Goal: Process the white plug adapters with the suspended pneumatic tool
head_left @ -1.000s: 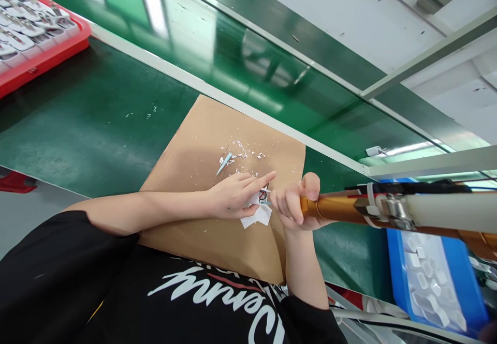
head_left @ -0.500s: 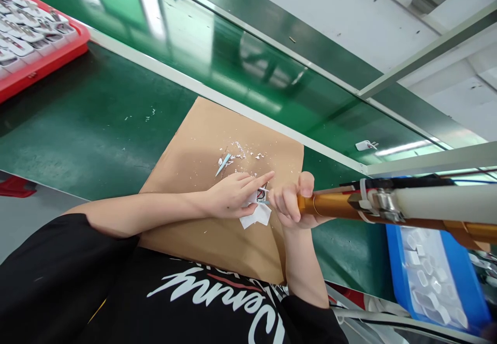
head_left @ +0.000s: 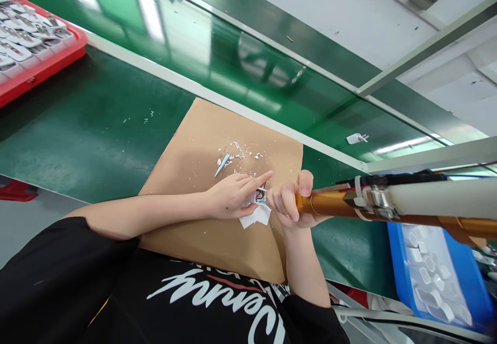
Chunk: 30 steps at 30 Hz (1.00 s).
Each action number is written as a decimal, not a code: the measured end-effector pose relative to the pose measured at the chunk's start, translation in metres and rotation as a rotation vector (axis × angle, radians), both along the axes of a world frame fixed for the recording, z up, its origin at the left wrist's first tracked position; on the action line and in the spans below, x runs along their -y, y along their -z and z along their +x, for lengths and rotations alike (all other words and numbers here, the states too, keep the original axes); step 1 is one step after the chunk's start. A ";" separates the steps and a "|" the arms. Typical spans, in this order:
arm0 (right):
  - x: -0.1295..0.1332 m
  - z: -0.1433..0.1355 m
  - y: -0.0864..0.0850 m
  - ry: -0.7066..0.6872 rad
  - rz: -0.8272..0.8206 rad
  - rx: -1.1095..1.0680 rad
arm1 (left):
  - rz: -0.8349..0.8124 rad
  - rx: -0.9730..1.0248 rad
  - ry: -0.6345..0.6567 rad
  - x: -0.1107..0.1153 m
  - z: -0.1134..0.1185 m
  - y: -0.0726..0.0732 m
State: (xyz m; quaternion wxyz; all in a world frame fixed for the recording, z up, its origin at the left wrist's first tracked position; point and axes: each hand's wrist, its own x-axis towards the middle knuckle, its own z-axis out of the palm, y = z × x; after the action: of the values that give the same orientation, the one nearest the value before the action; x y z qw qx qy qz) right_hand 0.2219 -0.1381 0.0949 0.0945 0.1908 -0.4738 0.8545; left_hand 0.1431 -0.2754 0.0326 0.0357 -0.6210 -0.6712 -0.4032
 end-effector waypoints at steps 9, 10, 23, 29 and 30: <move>0.001 -0.002 0.002 0.033 0.003 0.019 | -0.130 0.011 -0.021 -0.001 -0.001 0.003; 0.001 -0.002 0.002 0.027 -0.002 0.018 | -0.152 0.010 -0.032 -0.001 0.000 0.003; 0.001 0.005 0.002 0.131 0.125 0.143 | -0.264 0.058 -0.112 -0.024 -0.061 -0.009; 0.011 0.030 0.019 0.366 0.241 0.220 | -0.288 0.207 -0.413 -0.087 -0.151 -0.039; 0.013 0.036 0.022 0.407 0.259 0.230 | -0.288 0.199 -0.444 -0.097 -0.162 -0.043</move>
State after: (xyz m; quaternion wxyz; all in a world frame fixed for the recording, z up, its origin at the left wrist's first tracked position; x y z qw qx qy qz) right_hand 0.2576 -0.1507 0.0730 0.1848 0.0036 -0.6155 0.7661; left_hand -0.0188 -0.1783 0.0754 -0.0316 -0.4149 -0.8414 -0.3449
